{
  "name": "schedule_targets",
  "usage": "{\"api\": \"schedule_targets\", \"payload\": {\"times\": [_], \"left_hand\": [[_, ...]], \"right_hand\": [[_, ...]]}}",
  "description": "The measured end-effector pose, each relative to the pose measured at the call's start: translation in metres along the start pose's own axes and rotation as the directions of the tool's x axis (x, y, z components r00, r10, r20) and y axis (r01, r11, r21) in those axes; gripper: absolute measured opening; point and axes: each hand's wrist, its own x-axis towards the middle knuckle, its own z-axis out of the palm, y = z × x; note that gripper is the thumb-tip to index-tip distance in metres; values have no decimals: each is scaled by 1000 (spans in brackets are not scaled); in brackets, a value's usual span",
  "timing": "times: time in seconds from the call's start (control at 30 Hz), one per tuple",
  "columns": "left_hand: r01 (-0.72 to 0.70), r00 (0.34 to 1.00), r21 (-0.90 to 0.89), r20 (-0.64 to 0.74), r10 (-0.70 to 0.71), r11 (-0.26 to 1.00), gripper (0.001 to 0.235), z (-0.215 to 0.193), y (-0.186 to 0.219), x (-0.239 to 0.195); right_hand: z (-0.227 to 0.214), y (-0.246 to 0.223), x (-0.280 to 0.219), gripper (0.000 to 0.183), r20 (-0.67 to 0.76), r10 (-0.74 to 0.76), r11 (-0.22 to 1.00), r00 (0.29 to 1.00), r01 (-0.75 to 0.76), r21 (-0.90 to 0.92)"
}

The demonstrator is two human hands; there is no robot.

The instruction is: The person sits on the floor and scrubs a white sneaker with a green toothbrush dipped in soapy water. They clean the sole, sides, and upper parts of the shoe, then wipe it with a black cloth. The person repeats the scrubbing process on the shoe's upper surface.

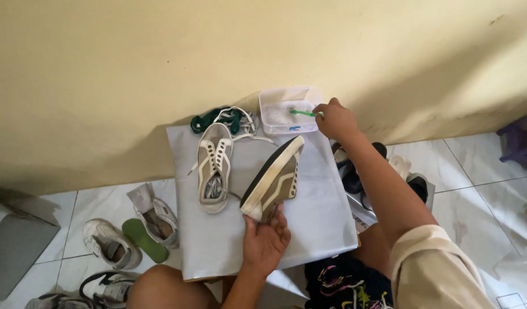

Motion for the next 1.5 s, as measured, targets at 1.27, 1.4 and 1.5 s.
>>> {"api": "schedule_targets", "payload": {"times": [1.27,1.4,1.5], "left_hand": [[-46,997,29,-59,48,999,77,10,-4,-3],[-51,999,14,10,51,999,73,14,-5,-5],[-57,997,20,-44,58,998,73,15,-4,-5]], "right_hand": [[-50,-35,-18,42,184,19,998,983,-8,-59],[-31,-40,5,45,230,26,997,973,-7,-83],[-14,-50,21,43,266,49,994,963,-19,-111]]}}
